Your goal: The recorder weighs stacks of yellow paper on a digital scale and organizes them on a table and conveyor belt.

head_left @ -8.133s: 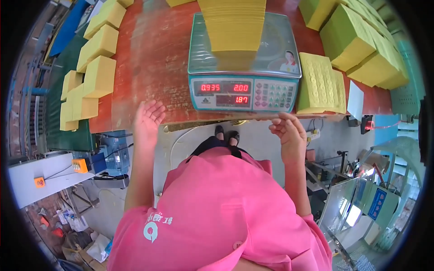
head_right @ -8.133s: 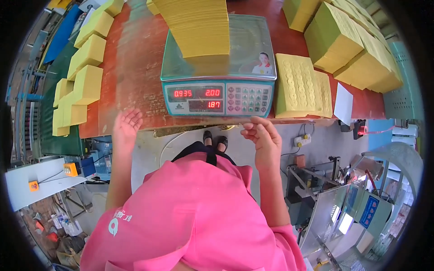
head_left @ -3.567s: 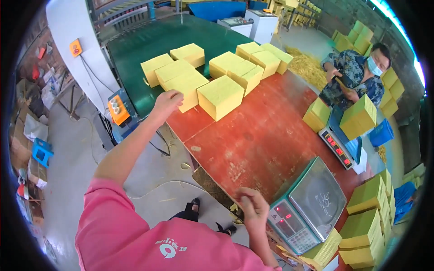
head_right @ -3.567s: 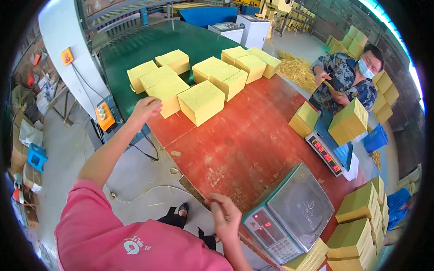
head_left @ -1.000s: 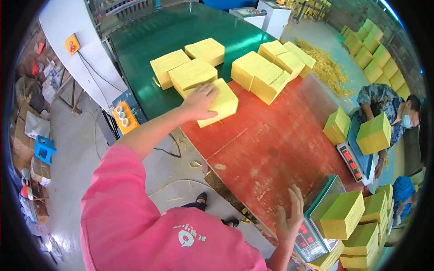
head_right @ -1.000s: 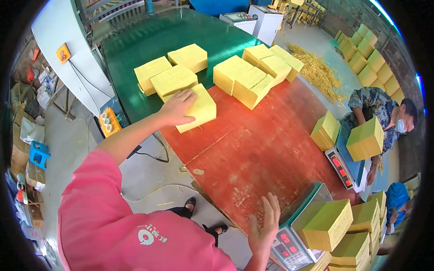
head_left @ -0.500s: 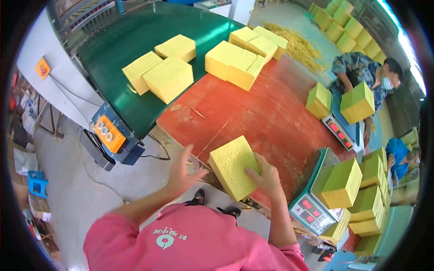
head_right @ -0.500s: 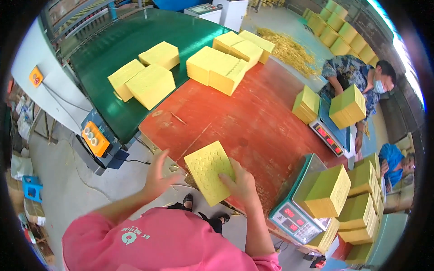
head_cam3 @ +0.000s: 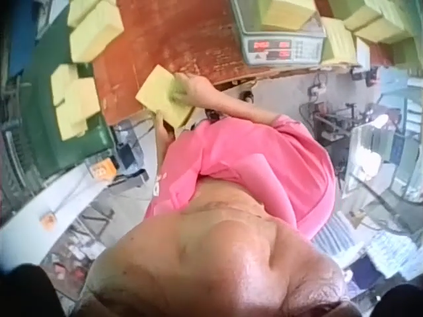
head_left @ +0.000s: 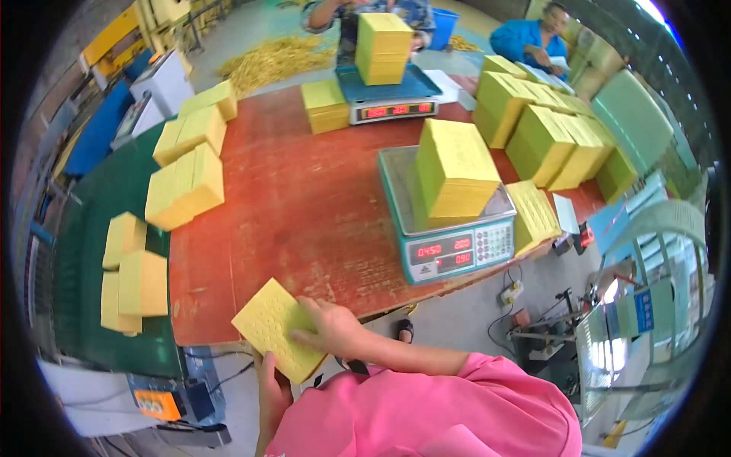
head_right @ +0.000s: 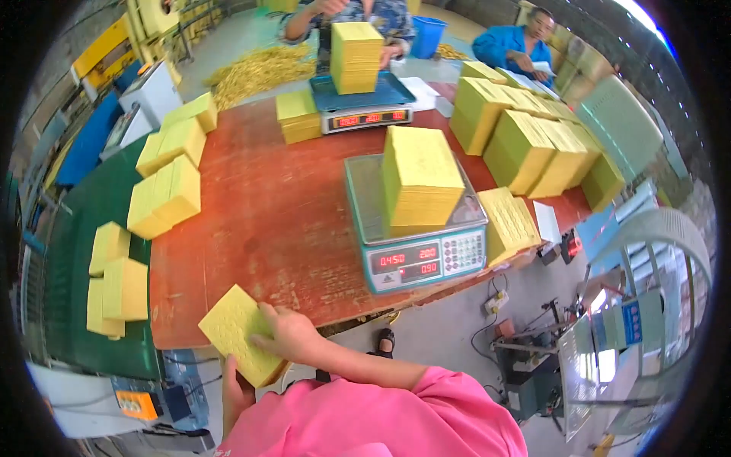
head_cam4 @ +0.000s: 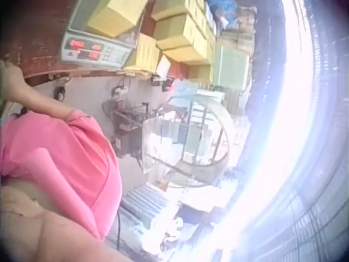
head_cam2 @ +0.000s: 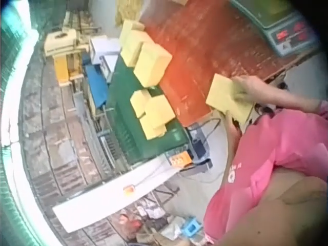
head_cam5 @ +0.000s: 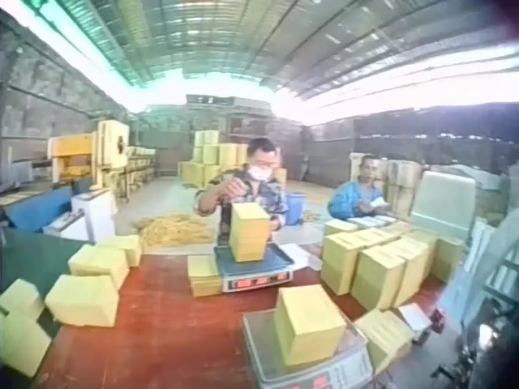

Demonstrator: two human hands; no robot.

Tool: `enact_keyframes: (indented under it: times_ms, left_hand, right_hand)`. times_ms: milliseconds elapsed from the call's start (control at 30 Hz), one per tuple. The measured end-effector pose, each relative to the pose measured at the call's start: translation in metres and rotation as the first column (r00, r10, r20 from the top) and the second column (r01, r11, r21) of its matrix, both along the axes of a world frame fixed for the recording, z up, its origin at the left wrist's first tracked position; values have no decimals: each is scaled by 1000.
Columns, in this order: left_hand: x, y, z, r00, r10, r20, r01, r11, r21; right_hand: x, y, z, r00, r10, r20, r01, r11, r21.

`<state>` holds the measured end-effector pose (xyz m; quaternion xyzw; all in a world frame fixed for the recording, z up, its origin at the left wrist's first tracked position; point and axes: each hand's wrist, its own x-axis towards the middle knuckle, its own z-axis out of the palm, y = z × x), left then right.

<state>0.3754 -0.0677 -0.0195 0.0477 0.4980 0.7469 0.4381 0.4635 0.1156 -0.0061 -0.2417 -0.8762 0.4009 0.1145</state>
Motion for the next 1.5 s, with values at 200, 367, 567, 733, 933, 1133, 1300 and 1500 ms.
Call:
enact_keyframes:
  times_ms: [200, 367, 567, 733, 933, 1133, 1300, 1500]
  left_hand:
    - [10, 20, 15, 987, -23, 157, 27, 999, -25]
    - [47, 75, 110, 945, -267, -190, 252, 963, -99]
    - [86, 253, 194, 833, -391, -392, 487, 854, 184]
    - [74, 403, 208, 751, -580, -315, 638, 761, 119]
    - [71, 446, 194, 721, -622, -306, 619, 776, -121]
    - [66, 442, 184, 716, -597, -362, 595, 793, -133]
    - [64, 438, 179, 737, -566, -369, 565, 816, -123]
    - [76, 432, 183, 702, -536, -469, 523, 835, -172]
  right_hand:
    - [60, 53, 3, 993, -121, 9, 108, 843, -527]
    - [138, 94, 25, 988, -152, -23, 106, 781, -616]
    - [213, 203, 131, 828, -443, -344, 177, 788, -589]
    - [221, 323, 157, 722, -525, -451, 49, 689, -723]
    - [211, 368, 126, 770, -521, -368, 39, 614, -788]
    - [206, 364, 123, 803, -506, -315, 99, 634, -767]
    - [207, 359, 124, 808, -506, -303, 164, 686, -709]
    - [207, 357, 116, 806, -510, -301, 242, 747, -619]
